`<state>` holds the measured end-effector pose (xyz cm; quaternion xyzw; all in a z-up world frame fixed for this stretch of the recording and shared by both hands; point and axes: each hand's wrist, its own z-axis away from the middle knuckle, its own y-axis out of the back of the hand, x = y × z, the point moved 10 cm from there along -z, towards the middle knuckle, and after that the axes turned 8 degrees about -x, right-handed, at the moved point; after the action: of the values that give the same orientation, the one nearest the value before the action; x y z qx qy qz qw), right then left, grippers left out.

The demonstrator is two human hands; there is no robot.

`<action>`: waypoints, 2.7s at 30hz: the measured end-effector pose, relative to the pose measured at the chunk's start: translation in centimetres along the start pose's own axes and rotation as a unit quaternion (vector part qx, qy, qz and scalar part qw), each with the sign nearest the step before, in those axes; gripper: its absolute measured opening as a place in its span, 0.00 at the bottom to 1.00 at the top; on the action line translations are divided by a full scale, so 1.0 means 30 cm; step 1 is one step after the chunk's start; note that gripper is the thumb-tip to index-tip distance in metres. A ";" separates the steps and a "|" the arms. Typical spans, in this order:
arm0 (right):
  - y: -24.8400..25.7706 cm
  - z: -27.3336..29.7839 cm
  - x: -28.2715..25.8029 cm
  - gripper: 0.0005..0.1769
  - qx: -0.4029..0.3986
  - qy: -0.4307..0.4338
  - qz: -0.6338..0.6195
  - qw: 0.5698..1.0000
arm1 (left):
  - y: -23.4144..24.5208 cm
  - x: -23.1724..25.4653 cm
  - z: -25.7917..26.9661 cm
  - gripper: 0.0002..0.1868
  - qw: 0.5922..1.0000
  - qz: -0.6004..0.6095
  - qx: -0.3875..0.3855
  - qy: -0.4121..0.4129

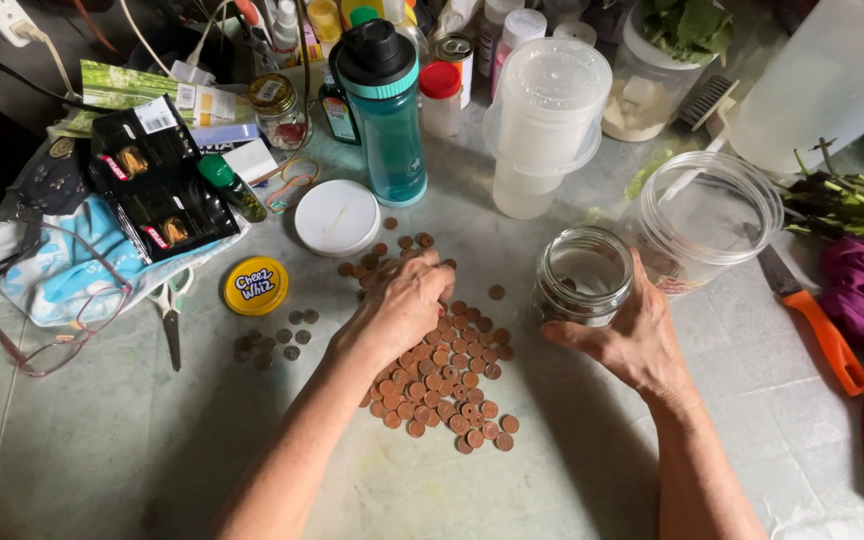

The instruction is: Sorting a pile of coins and placing them into glass jars.

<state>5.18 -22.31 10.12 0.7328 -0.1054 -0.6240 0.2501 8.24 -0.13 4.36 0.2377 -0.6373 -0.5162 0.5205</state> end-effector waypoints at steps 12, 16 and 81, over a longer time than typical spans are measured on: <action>-0.028 0.019 -0.032 0.48 0.014 0.030 0.005 0.999 | 0.222 0.089 0.073 0.09 0.984 0.155 0.083 0.000; -0.029 0.025 -0.037 0.49 0.022 0.034 0.039 0.998 | 0.256 0.140 0.099 0.09 0.987 0.131 0.088 0.004; -0.032 0.021 -0.022 0.48 -0.010 0.025 0.015 1.000 | 0.318 0.378 0.197 0.04 0.905 0.223 0.280 -0.228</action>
<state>4.29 -21.31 10.15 0.7438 -0.1035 -0.6031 0.2691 1.20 -3.85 18.18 0.1009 -0.8935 -0.2270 0.3741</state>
